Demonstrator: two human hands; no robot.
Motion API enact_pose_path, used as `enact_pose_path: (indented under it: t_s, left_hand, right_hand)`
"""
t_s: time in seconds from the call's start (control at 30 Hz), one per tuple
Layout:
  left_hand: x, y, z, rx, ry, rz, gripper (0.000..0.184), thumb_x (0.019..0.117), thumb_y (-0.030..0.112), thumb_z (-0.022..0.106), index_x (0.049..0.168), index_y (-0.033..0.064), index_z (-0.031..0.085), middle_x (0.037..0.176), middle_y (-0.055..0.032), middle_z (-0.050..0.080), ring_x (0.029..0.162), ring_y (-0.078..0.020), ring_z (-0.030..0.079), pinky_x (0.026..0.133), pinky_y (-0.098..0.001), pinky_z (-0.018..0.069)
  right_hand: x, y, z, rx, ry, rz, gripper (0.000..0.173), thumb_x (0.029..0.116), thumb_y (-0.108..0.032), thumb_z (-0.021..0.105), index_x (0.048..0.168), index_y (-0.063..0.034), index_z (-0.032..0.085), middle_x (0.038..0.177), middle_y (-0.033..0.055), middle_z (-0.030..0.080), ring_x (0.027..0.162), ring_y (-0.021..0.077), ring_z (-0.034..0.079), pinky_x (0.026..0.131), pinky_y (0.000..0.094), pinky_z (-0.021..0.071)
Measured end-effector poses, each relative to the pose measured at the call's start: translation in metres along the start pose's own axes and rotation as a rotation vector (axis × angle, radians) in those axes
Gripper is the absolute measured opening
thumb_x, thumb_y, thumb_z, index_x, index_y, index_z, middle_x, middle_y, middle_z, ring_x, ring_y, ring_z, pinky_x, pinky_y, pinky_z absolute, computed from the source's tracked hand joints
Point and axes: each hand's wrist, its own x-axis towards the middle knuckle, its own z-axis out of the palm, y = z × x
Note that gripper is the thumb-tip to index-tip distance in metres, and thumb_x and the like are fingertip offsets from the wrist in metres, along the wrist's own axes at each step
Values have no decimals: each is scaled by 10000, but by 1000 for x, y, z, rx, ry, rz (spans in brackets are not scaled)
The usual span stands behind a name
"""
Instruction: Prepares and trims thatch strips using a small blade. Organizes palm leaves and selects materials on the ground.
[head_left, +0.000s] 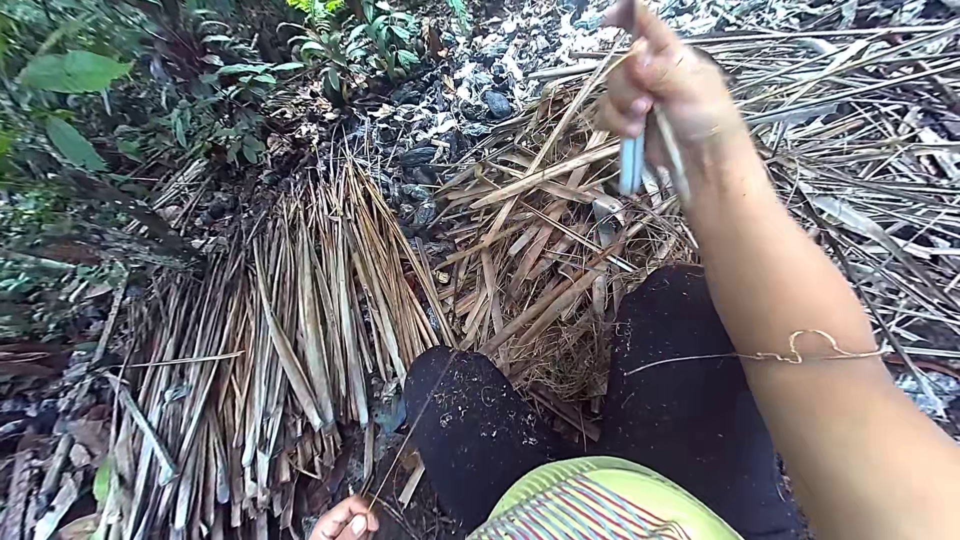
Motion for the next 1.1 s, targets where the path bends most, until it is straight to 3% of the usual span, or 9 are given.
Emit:
enact_pose_path:
  t_s: [0.1, 0.2, 0.27, 0.37, 0.43, 0.5, 0.6, 0.87, 1.1]
  left_hand:
    - [10, 4, 5, -34, 32, 28, 147, 1014, 368, 616, 990, 311, 749, 615, 195, 551, 516, 91, 468, 512, -97, 406]
    - [26, 8, 14, -89, 19, 74, 149, 1006, 359, 628, 987, 287, 757, 606, 189, 553, 510, 92, 477, 504, -91, 408]
    - [33, 9, 20, -117, 2, 98, 153, 1010, 354, 623, 994, 280, 756, 605, 186, 554, 511, 90, 483, 505, -91, 413]
    - [37, 10, 25, -147, -14, 114, 154, 1012, 337, 621, 1003, 262, 755, 608, 178, 554, 516, 87, 485, 514, -93, 419]
    - [39, 10, 29, -140, -31, 117, 153, 1012, 340, 621, 1001, 264, 753, 611, 181, 552, 516, 90, 482, 513, -90, 415]
    - [41, 9, 33, -137, -54, 122, 154, 1015, 340, 619, 1006, 262, 751, 626, 185, 564, 526, 97, 487, 521, -83, 415]
    - [38, 0, 32, -142, -55, 112, 160, 1012, 355, 621, 995, 259, 748, 618, 185, 552, 522, 93, 480, 519, -88, 414]
    - [10, -31, -2, -158, -9, 16, 148, 1004, 375, 627, 955, 297, 744, 603, 193, 533, 513, 88, 471, 518, -96, 412]
    - [-1, -44, -15, -216, -27, -16, 136, 991, 356, 647, 920, 291, 743, 601, 193, 529, 520, 79, 476, 534, -109, 416]
  right_hand:
    - [-4, -17, 7, -84, -47, 18, 275, 1017, -139, 419, 1275, -195, 493, 596, -184, 474, 483, -24, 463, 523, 178, 470]
    - [-42, -13, 62, -228, -233, 189, 335, 962, -115, 544, 1290, -64, 584, 695, -125, 574, 510, -62, 464, 471, 126, 422]
    - [-70, 5, 94, -304, -413, 287, 322, 966, -90, 596, 1267, 19, 623, 873, -2, 675, 641, -20, 563, 570, 158, 495]
    - [-94, 34, 129, -353, -642, 438, 396, 1021, -153, 601, 1394, -24, 594, 1181, 148, 698, 943, 143, 679, 838, 323, 563]
    - [-97, 43, 144, -300, -737, 509, 497, 1053, -180, 558, 1528, -69, 466, 1317, 176, 638, 935, 150, 646, 810, 309, 536]
    - [-97, 46, 152, -149, -668, 554, 495, 1060, -158, 532, 1543, -93, 442, 1117, 95, 660, 688, 15, 504, 597, 176, 424]
    - [-89, 43, 143, 86, -453, 524, 433, 1041, -117, 495, 1466, -34, 491, 797, -56, 595, 543, -78, 422, 495, 98, 361]
    - [-47, 11, 83, 146, -259, 134, 345, 1019, -146, 506, 1358, -90, 532, 648, -163, 509, 513, -49, 455, 483, 134, 407]
    - [-37, 3, 78, 130, -282, 83, 319, 1018, -124, 525, 1333, -75, 545, 671, -152, 524, 511, -49, 455, 474, 126, 407]
